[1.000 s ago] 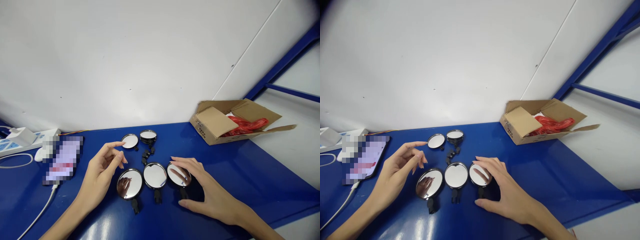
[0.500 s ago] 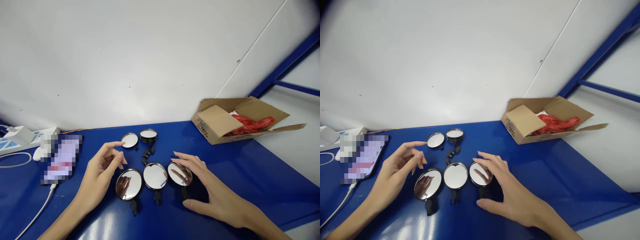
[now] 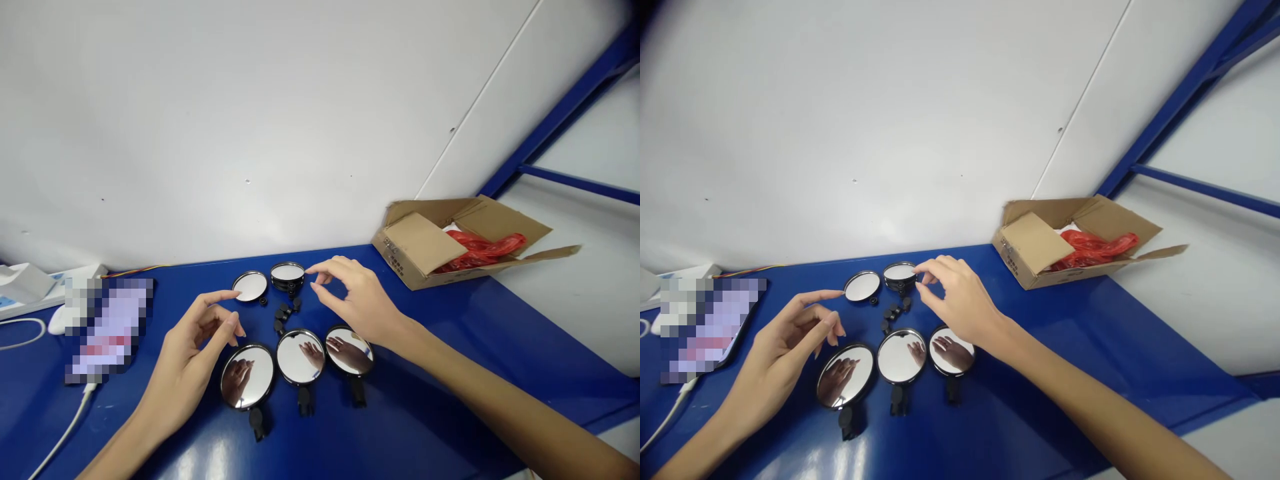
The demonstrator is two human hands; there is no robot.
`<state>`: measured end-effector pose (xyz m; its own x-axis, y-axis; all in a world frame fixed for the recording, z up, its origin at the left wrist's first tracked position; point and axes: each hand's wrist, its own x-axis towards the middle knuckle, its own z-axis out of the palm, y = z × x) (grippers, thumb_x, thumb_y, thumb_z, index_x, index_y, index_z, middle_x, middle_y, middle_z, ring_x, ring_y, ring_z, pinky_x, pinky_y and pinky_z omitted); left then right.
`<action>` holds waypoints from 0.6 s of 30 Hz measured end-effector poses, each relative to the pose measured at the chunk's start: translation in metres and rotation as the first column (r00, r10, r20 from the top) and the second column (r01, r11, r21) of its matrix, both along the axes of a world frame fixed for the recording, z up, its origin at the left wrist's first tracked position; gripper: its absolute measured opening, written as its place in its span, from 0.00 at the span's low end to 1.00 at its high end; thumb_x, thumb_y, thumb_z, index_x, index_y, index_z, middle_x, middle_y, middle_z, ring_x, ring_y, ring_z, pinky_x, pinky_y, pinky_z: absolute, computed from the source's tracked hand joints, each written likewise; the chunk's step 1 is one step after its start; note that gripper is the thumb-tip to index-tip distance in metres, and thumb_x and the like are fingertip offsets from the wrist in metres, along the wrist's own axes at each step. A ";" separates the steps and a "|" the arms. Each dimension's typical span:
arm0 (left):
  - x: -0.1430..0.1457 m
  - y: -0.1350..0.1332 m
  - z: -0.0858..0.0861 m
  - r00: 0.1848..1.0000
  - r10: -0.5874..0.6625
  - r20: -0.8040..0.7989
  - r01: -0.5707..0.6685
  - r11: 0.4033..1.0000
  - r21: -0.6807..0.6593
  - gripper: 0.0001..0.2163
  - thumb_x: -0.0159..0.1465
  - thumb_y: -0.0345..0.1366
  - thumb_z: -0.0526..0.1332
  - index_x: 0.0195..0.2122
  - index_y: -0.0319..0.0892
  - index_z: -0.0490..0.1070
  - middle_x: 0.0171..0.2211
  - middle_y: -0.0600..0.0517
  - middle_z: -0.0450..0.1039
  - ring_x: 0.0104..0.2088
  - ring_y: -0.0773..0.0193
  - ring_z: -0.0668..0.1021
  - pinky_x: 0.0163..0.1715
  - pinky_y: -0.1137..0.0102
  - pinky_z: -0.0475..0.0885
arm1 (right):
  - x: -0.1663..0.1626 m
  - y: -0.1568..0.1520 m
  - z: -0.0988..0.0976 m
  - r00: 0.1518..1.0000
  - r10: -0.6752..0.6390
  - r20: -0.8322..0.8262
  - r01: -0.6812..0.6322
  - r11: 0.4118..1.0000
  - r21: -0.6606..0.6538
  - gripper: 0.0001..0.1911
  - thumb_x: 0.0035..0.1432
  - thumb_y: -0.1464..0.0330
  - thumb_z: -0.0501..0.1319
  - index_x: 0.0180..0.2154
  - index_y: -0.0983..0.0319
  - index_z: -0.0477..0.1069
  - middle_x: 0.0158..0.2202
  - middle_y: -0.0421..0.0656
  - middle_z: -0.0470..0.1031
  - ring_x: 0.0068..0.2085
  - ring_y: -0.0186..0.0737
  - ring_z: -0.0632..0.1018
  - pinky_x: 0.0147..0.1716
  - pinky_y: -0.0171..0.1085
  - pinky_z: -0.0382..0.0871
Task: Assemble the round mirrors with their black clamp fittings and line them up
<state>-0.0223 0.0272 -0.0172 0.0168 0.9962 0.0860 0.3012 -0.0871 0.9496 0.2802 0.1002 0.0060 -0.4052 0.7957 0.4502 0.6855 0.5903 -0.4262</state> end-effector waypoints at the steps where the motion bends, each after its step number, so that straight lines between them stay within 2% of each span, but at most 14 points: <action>1: 0.000 0.000 0.001 1.000 -0.003 0.001 0.003 1.000 0.002 0.21 0.78 0.55 0.64 0.64 0.50 0.71 0.37 0.54 0.80 0.37 0.58 0.80 0.39 0.64 0.72 | -0.005 0.004 -0.003 0.999 -0.002 0.038 0.002 1.000 0.009 0.08 0.74 0.71 0.66 0.53 0.57 0.78 0.42 0.41 0.84 0.45 0.43 0.83 0.50 0.45 0.71; 4: 0.000 0.000 0.002 1.000 -0.013 -0.002 0.013 1.000 0.003 0.20 0.78 0.55 0.64 0.64 0.51 0.71 0.37 0.54 0.80 0.37 0.58 0.80 0.40 0.64 0.73 | -0.019 0.011 -0.007 0.990 -0.017 0.138 0.015 1.000 0.018 0.05 0.74 0.67 0.68 0.48 0.58 0.75 0.37 0.40 0.83 0.40 0.44 0.81 0.47 0.44 0.67; 10: 0.000 -0.004 0.001 0.999 -0.033 -0.029 0.033 0.999 0.010 0.22 0.78 0.57 0.63 0.66 0.54 0.69 0.37 0.55 0.80 0.40 0.57 0.81 0.46 0.63 0.76 | -0.053 0.013 -0.006 0.935 -0.132 0.328 0.110 0.990 0.084 0.13 0.78 0.58 0.65 0.49 0.62 0.74 0.40 0.48 0.86 0.42 0.51 0.84 0.50 0.46 0.66; 12: 0.000 -0.006 0.000 0.999 -0.021 -0.048 0.021 1.000 0.003 0.22 0.78 0.58 0.63 0.66 0.55 0.69 0.37 0.55 0.80 0.40 0.57 0.82 0.44 0.64 0.77 | -0.061 0.014 -0.003 0.908 -0.209 0.364 0.179 0.977 0.115 0.19 0.81 0.54 0.60 0.51 0.65 0.75 0.37 0.52 0.86 0.40 0.54 0.85 0.49 0.48 0.67; 14: -0.001 -0.007 0.000 0.998 0.019 -0.062 -0.020 1.000 -0.002 0.22 0.77 0.58 0.63 0.67 0.56 0.69 0.38 0.54 0.81 0.41 0.56 0.83 0.40 0.66 0.77 | -0.067 0.016 0.000 0.885 -0.252 0.391 0.217 0.967 0.133 0.24 0.80 0.50 0.59 0.53 0.66 0.75 0.35 0.53 0.86 0.38 0.56 0.86 0.45 0.48 0.68; 16: -0.002 -0.008 -0.001 0.996 0.036 -0.076 -0.035 0.999 0.009 0.23 0.77 0.58 0.63 0.67 0.57 0.69 0.38 0.54 0.81 0.41 0.56 0.83 0.34 0.68 0.76 | -0.070 0.018 0.003 0.871 -0.269 0.411 0.235 0.963 0.133 0.23 0.78 0.51 0.62 0.55 0.66 0.75 0.34 0.52 0.87 0.37 0.55 0.86 0.42 0.46 0.68; 18: -0.004 -0.007 -0.003 0.995 0.020 -0.097 -0.018 1.000 0.023 0.23 0.76 0.59 0.64 0.67 0.57 0.68 0.38 0.53 0.81 0.41 0.55 0.84 0.28 0.70 0.74 | -0.070 0.019 0.004 0.866 -0.274 0.417 0.249 0.962 0.115 0.19 0.77 0.54 0.64 0.53 0.64 0.76 0.33 0.50 0.87 0.35 0.53 0.86 0.41 0.45 0.68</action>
